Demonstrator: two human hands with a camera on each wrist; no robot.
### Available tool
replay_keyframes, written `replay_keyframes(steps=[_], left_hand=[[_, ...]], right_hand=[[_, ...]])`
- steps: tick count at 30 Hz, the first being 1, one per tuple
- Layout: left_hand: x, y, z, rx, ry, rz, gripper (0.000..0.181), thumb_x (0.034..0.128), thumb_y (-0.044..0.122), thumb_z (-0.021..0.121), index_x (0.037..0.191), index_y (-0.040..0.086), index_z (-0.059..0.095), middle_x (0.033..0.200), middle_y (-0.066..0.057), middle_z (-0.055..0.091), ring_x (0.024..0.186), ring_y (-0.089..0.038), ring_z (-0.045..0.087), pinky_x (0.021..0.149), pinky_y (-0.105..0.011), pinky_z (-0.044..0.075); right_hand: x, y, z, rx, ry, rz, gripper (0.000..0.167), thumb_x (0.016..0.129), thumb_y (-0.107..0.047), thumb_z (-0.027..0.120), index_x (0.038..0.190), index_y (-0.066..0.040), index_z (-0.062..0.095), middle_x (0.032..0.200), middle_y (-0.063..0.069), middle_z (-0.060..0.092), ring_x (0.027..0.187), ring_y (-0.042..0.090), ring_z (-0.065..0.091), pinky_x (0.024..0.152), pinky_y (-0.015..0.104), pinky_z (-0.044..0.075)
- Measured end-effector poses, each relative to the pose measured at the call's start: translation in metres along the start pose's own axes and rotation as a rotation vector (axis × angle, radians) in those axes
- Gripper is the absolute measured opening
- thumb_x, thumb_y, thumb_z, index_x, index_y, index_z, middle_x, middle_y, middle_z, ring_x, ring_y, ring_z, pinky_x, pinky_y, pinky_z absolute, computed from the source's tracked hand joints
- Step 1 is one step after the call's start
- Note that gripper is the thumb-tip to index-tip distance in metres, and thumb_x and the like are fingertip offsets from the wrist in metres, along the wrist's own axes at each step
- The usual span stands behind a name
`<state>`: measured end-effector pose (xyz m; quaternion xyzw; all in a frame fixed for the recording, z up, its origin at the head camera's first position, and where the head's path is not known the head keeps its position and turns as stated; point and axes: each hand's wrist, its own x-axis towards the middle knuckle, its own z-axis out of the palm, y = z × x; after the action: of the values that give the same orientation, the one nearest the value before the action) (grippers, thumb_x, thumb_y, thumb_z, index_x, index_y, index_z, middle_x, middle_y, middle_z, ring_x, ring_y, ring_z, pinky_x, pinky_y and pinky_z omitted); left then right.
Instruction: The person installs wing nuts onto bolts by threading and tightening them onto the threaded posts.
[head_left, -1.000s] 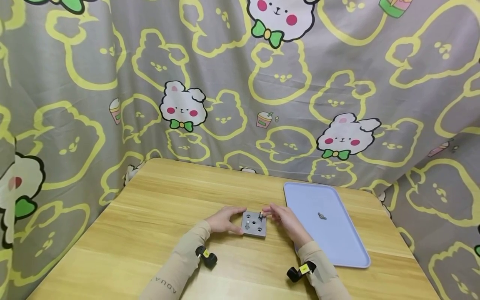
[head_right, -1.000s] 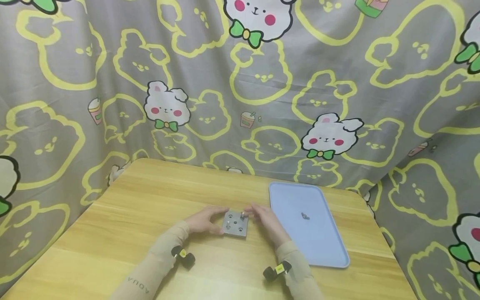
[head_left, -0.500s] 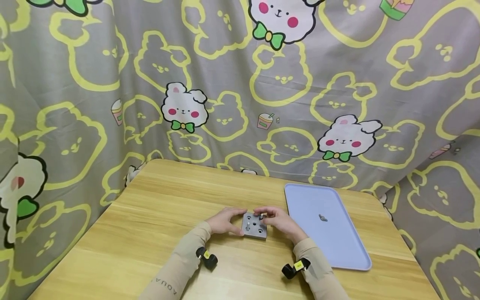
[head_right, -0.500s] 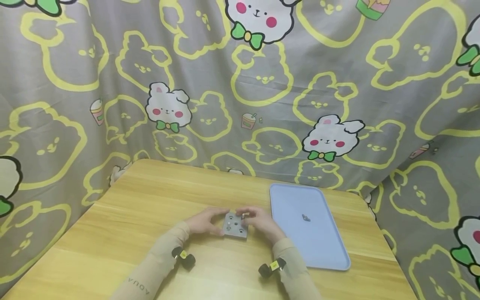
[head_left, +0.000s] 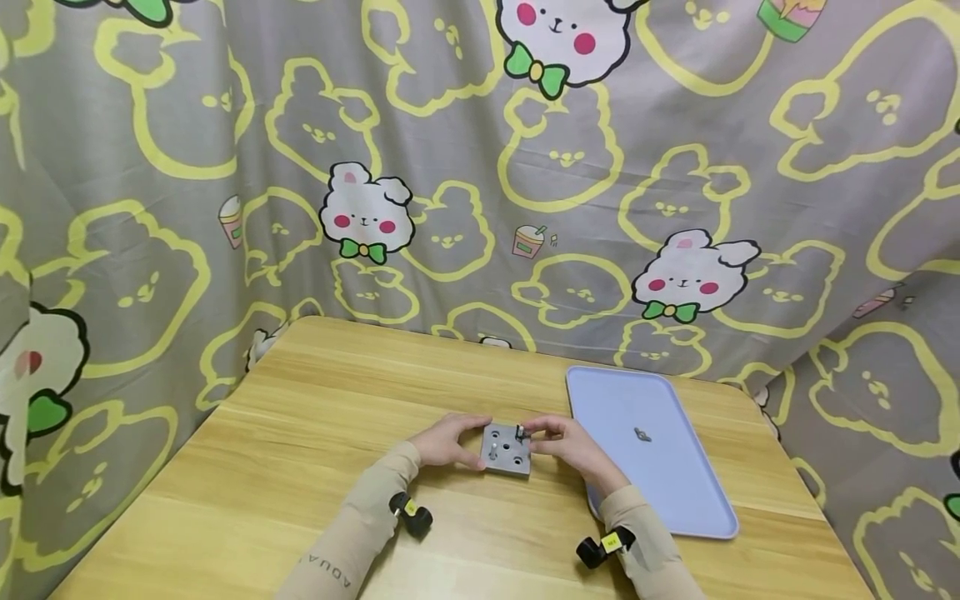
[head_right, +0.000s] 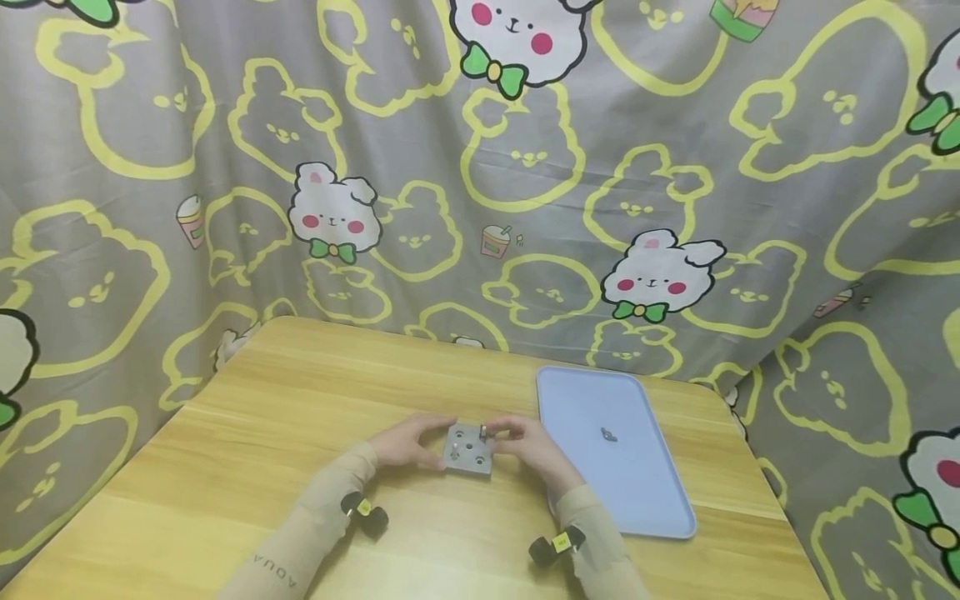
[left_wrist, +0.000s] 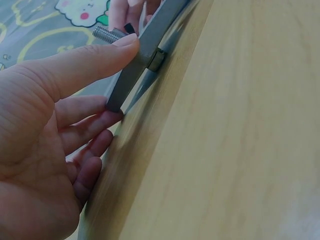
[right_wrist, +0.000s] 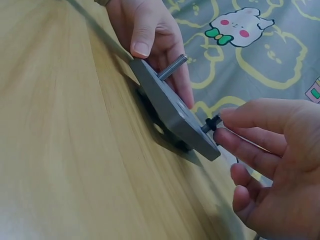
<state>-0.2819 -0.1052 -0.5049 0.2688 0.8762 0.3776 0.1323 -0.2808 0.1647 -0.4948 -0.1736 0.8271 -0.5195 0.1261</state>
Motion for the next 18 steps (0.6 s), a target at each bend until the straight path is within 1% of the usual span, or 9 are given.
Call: replay_keyframes(steps=[2,5,8,10,14,18], left_hand=[[-0.001,0.000,-0.002,-0.002,0.002,0.000,0.082,0.0761,0.029,0.082,0.145,0.007,0.044,0.150,-0.013,0.046,0.140,-0.036,0.038,0.118,-0.054,0.026],[-0.001,0.000,-0.004,-0.003,0.008,0.003,0.082,0.0757,0.028,0.082,0.145,0.006,0.044,0.150,-0.014,0.046,0.140,-0.036,0.038,0.118,-0.054,0.026],[-0.002,0.001,-0.004,-0.010,0.007,0.009,0.082,0.0758,0.028,0.082,0.145,0.005,0.044,0.150,-0.014,0.046,0.140,-0.036,0.038,0.118,-0.054,0.026],[-0.002,0.001,-0.003,-0.008,0.002,0.012,0.082,0.0760,0.029,0.082,0.145,0.005,0.044,0.150,-0.014,0.046,0.140,-0.036,0.038,0.118,-0.055,0.026],[-0.002,0.001,-0.002,-0.001,-0.003,0.000,0.082,0.0763,0.031,0.081,0.145,0.007,0.044,0.150,-0.013,0.046,0.139,-0.036,0.038,0.117,-0.055,0.027],[-0.002,0.001,-0.001,-0.007,0.004,-0.010,0.082,0.0755,0.030,0.082,0.145,0.007,0.045,0.149,-0.013,0.046,0.138,-0.036,0.038,0.117,-0.056,0.027]], right_hand=[[0.002,0.001,0.000,-0.010,0.003,-0.020,0.044,0.086,-0.013,0.072,0.127,0.000,0.061,0.124,0.020,0.064,0.108,0.028,0.055,0.090,0.033,0.044],[0.008,0.002,0.002,-0.009,0.006,-0.030,0.053,0.085,-0.014,0.073,0.134,-0.002,0.055,0.131,0.018,0.061,0.115,0.032,0.052,0.096,0.037,0.041],[0.014,0.003,0.006,-0.002,-0.024,-0.045,0.057,0.084,-0.012,0.072,0.137,-0.004,0.053,0.138,0.015,0.057,0.120,0.033,0.047,0.099,0.041,0.039],[0.016,0.002,0.010,-0.002,-0.050,-0.058,0.057,0.083,-0.010,0.071,0.137,-0.004,0.054,0.140,0.014,0.055,0.124,0.034,0.045,0.102,0.046,0.039],[0.017,-0.001,0.014,-0.027,-0.074,-0.092,0.054,0.083,-0.011,0.072,0.134,-0.006,0.057,0.140,0.013,0.056,0.131,0.038,0.046,0.109,0.058,0.036],[0.016,-0.005,0.017,-0.053,-0.060,-0.113,0.050,0.084,-0.010,0.072,0.131,-0.006,0.059,0.132,0.015,0.062,0.128,0.038,0.052,0.110,0.060,0.035]])
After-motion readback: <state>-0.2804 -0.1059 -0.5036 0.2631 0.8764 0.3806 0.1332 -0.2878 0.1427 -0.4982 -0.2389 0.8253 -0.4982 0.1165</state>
